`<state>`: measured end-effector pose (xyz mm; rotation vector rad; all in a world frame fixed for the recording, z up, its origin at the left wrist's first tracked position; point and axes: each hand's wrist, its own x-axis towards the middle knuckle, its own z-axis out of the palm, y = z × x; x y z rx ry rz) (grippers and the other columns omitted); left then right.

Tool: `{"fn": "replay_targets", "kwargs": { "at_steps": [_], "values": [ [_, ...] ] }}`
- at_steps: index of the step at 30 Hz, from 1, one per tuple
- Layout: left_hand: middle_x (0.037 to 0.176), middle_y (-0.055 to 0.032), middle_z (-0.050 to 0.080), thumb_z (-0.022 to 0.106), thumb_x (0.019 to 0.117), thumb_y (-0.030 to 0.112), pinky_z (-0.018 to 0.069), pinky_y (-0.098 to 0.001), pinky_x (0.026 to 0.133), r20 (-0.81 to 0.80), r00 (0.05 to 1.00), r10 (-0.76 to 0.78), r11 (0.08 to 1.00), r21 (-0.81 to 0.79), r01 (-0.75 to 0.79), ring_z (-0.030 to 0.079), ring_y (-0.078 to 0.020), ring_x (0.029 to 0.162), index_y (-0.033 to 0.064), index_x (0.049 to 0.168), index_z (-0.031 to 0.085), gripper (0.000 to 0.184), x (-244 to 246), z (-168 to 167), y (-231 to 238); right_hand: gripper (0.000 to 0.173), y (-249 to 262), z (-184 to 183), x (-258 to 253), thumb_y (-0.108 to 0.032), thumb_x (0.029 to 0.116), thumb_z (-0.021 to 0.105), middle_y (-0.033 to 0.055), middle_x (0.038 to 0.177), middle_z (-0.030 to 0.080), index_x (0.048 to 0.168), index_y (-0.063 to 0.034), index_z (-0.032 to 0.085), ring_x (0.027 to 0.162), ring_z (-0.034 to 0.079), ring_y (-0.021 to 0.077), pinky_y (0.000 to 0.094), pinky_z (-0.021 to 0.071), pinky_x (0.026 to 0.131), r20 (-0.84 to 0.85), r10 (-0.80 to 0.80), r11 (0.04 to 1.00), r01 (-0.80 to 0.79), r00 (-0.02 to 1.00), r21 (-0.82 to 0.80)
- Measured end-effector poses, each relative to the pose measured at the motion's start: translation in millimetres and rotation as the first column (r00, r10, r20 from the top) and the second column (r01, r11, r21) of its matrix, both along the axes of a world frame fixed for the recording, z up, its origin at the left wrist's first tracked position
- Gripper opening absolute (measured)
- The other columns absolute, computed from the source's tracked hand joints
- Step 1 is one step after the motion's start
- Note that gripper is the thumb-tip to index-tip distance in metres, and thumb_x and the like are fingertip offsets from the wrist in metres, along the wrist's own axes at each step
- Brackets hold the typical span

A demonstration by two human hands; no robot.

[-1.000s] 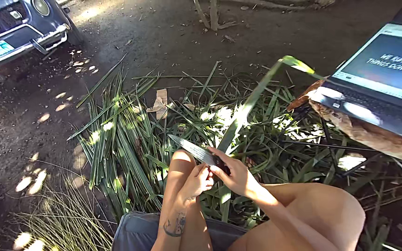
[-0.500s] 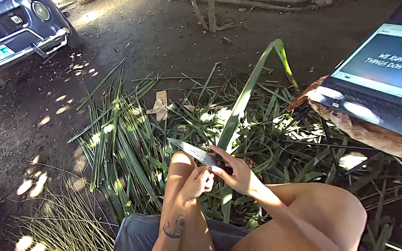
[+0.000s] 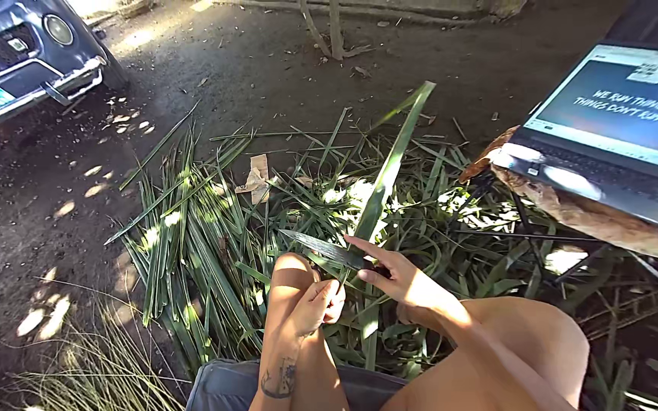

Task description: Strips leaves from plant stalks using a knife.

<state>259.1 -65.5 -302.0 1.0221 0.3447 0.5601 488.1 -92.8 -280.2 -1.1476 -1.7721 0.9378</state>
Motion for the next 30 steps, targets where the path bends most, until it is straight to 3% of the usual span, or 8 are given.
{"fn": "replay_targets", "kwargs": {
  "at_steps": [3, 7, 12, 15, 19, 21, 24, 30],
  "values": [
    [0.061, 0.015, 0.045, 0.042, 0.1077, 0.032, 0.0288, -0.0107, 0.044, -0.034, 0.997, -0.068, 0.997, 0.021, 0.068, 0.037, 0.0062, 0.047, 0.0222, 0.077, 0.053, 0.035, -4, 2, 5, 0.063, -1, 1, 4, -0.042, 0.1038, 0.054, 0.0136, 0.15, 0.054, 0.154, -0.0052, 0.045, 0.129, 0.058, 0.0138, 0.0316, 0.0486, 0.106, 0.042, 0.002, 1.0, -0.002, 0.999, 0.017],
    [0.064, 0.0133, 0.052, 0.038, 0.106, 0.029, 0.0345, -0.0135, 0.048, -0.132, 0.99, -0.043, 0.999, 0.001, 0.044, 0.044, 0.0038, 0.052, 0.0222, 0.078, 0.057, 0.035, -7, 4, 7, 0.055, -8, -7, -4, -0.04, 0.1044, 0.054, 0.0106, 0.13, 0.068, 0.152, -0.0126, 0.05, 0.101, 0.069, 0.0159, 0.0398, 0.0568, 0.089, 0.152, -0.104, 0.992, 0.092, 0.983, 0.086],
    [0.082, 0.0023, 0.067, 0.03, 0.1032, 0.003, 0.0534, -0.02, 0.061, -0.394, 0.886, 0.244, 0.969, 0.063, -0.238, 0.063, -0.0039, 0.068, 0.0023, 0.116, 0.06, 0.032, 3, 21, 4, 0.056, -15, -18, -25, -0.035, 0.0999, 0.059, 0.0136, 0.113, 0.075, 0.152, -0.0145, 0.052, 0.079, 0.074, 0.0318, 0.0553, 0.0582, 0.065, 0.399, -0.3, 0.943, 0.206, 0.867, 0.262],
    [0.073, 0.006, 0.051, 0.034, 0.1071, 0.007, 0.0408, -0.0176, 0.054, -0.478, 0.772, 0.418, 0.908, 0.239, -0.343, 0.047, -0.0008, 0.059, 0.0041, 0.107, 0.057, 0.024, 15, 10, -7, 0.056, -16, -26, -34, -0.037, 0.1009, 0.056, 0.0142, 0.109, 0.074, 0.152, -0.0139, 0.051, 0.072, 0.072, 0.0299, 0.0511, 0.0583, 0.06, 0.401, -0.311, 0.932, 0.195, 0.862, 0.305],
    [0.068, 0.0098, 0.048, 0.035, 0.0983, 0.003, 0.0327, -0.0152, 0.046, -0.431, 0.761, 0.485, 0.874, 0.197, -0.445, 0.038, 0.0023, 0.051, 0.0072, 0.101, 0.059, 0.025, 24, 15, -23, 0.057, -17, -22, -34, -0.035, 0.1029, 0.054, 0.0171, 0.128, 0.069, 0.154, -0.0102, 0.048, 0.108, 0.07, 0.0289, 0.0502, 0.0566, 0.093, 0.198, -0.166, 0.981, 0.14, 0.966, 0.137],
    [0.067, 0.0115, 0.047, 0.033, 0.0984, 0.003, 0.0291, -0.0129, 0.044, -0.378, 0.813, 0.443, 0.895, 0.145, -0.421, 0.035, 0.0044, 0.049, 0.0115, 0.095, 0.058, 0.027, 20, 15, -25, 0.057, -17, -21, -32, -0.035, 0.1028, 0.055, 0.016, 0.13, 0.068, 0.154, -0.0097, 0.047, 0.114, 0.068, 0.0265, 0.0482, 0.0538, 0.1, 0.145, -0.124, 0.989, 0.111, 0.982, 0.095],
    [0.071, 0.0127, 0.049, 0.035, 0.0951, 0.006, 0.0296, -0.0117, 0.045, -0.338, 0.859, 0.386, 0.922, 0.172, -0.346, 0.036, 0.0059, 0.051, 0.0131, 0.096, 0.058, 0.023, 7, 13, -30, 0.054, -13, -18, -25, -0.024, 0.1003, 0.057, 0.0157, 0.13, 0.069, 0.151, -0.0058, 0.051, 0.112, 0.07, 0.0247, 0.0465, 0.0559, 0.097, 0.11, -0.186, 0.978, 0.173, 0.976, 0.117],
    [0.072, 0.0139, 0.05, 0.035, 0.1073, 0.012, 0.0312, -0.0098, 0.045, -0.393, 0.872, 0.292, 0.952, 0.033, -0.304, 0.036, 0.0071, 0.05, 0.0149, 0.099, 0.056, 0.022, -4, 28, -59, 0.053, -7, -1, -1, -0.021, 0.1032, 0.053, 0.009, 0.144, 0.059, 0.152, -0.0019, 0.046, 0.105, 0.064, -0.0012, 0.0177, 0.0542, 0.085, -0.08, -0.192, 0.981, 0.189, 0.978, -0.041]
  ]
}}
